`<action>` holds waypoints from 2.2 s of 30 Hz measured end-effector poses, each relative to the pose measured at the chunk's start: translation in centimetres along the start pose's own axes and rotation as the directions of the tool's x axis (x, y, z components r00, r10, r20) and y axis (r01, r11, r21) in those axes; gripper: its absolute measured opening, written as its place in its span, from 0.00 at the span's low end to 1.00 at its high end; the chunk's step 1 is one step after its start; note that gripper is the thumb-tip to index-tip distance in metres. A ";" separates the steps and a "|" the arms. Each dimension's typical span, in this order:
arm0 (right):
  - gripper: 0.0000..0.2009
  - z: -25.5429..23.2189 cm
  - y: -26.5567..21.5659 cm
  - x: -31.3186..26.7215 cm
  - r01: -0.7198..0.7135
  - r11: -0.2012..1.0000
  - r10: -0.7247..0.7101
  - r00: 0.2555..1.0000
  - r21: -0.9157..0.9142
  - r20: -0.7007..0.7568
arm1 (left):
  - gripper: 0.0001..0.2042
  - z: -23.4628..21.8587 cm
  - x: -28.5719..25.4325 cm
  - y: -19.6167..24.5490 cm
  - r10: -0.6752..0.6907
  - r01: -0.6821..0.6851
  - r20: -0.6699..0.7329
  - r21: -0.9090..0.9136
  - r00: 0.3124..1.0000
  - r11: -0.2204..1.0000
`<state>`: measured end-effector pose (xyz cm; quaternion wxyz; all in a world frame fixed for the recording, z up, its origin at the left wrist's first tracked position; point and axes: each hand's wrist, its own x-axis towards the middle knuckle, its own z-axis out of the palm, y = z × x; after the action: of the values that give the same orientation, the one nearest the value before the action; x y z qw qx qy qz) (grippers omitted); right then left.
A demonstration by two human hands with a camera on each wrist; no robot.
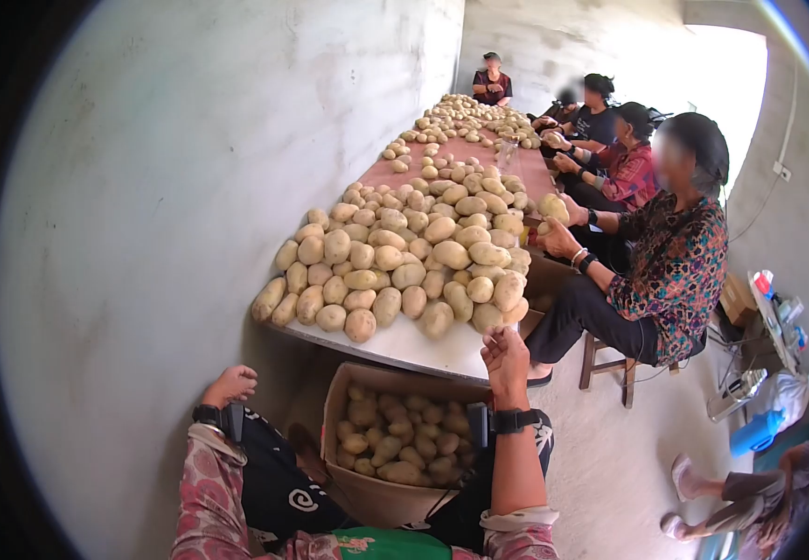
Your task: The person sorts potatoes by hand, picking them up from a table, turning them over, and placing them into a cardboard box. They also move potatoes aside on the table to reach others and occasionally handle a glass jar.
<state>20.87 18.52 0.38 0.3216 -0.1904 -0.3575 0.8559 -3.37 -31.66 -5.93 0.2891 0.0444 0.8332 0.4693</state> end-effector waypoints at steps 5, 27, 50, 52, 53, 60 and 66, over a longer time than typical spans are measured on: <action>0.08 -0.3 -0.1 -0.2 0.000 1.000 0.000 1.000 0.017 -0.026 | 0.15 0.4 -0.4 0.5 -0.009 0.009 -0.008 0.024 1.000 1.000; 0.08 -0.1 -0.6 -0.4 0.017 1.000 -0.017 1.000 0.024 0.009 | 0.16 0.4 0.1 0.4 0.001 -0.002 0.020 0.042 1.000 0.999; 0.07 0.0 -0.3 -0.3 0.018 1.000 -0.018 1.000 0.019 0.008 | 0.17 0.2 0.8 0.0 0.009 -0.010 0.019 0.048 1.000 0.999; 0.07 -0.1 -0.2 -0.1 0.009 1.000 -0.009 1.000 0.024 0.018 | 0.17 0.0 0.7 0.0 0.012 -0.013 0.023 0.042 1.000 0.999; 0.07 0.1 -0.1 -0.1 0.010 1.000 -0.010 1.000 0.026 0.020 | 0.17 -0.1 0.8 0.0 0.014 -0.015 0.020 0.042 1.000 0.999; 0.07 0.6 0.5 -0.1 -0.012 1.000 0.012 1.000 0.016 0.000 | 0.17 0.4 0.9 0.8 0.036 -0.037 0.042 0.031 0.998 0.999; 0.08 0.0 0.2 -0.3 0.010 1.000 -0.010 1.000 0.011 0.028 | 0.17 1.1 1.2 1.0 0.035 -0.038 0.053 0.053 0.998 0.998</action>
<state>20.98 18.22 0.24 0.3220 -0.1748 -0.3581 0.8588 -4.00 -29.85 -6.08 0.3008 0.0798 0.8366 0.4508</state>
